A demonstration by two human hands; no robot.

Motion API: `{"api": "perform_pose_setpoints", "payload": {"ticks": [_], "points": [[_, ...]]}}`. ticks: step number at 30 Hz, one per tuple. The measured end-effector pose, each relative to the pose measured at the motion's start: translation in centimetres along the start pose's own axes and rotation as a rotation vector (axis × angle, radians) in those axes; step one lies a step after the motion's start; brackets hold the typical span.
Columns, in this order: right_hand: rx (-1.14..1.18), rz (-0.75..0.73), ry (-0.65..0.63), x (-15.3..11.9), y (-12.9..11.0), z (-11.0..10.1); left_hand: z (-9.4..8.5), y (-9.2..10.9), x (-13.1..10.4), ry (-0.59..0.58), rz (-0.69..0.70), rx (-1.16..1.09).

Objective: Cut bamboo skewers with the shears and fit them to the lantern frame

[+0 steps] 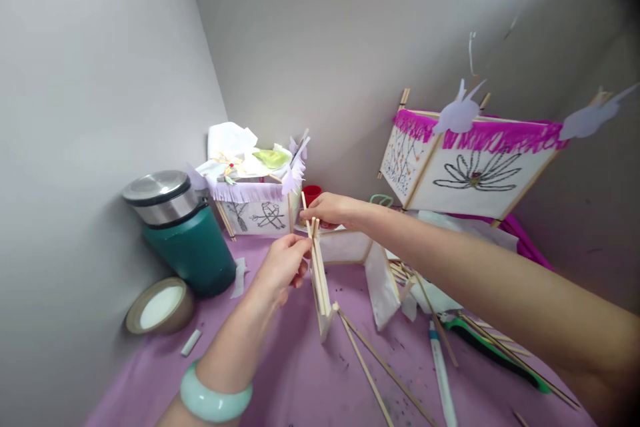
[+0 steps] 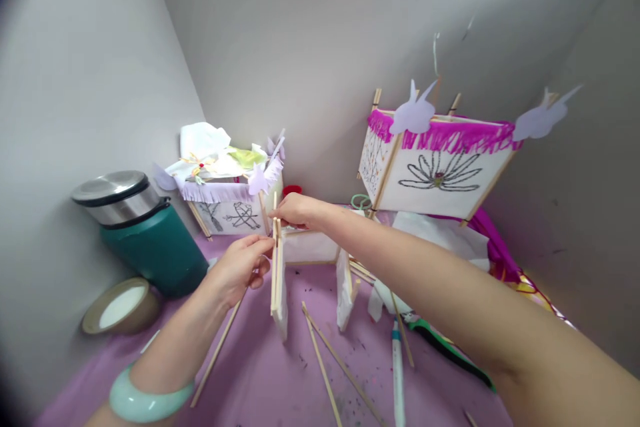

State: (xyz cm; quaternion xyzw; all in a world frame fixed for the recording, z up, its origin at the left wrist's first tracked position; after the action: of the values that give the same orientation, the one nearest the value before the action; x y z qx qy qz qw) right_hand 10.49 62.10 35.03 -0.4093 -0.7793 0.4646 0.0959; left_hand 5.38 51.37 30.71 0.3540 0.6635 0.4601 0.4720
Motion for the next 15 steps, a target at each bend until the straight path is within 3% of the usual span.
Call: {"api": "perform_pose_setpoints", "payload": {"ticks": [6,15], "points": [[-0.012,0.002,0.041,-0.53,-0.38,-0.49,0.67,0.18,0.2,-0.061,-0.031,-0.058],[-0.032,0.013,0.053,-1.1,-0.56,-0.73,0.87,-0.16,1.01,-0.052,-0.067,-0.076]]}}
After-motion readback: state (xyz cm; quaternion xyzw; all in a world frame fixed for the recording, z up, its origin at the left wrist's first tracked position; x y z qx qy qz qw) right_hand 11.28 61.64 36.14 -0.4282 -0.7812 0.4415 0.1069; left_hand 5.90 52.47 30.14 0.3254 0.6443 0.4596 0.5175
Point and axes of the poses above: each hand's wrist, its own x-axis towards the middle knuckle, its own z-axis out of the palm, y = z × x, the point moved 10 cm from there along x, towards the middle knuckle, and after that the axes turned 8 degrees about x, right-handed, at the moved point
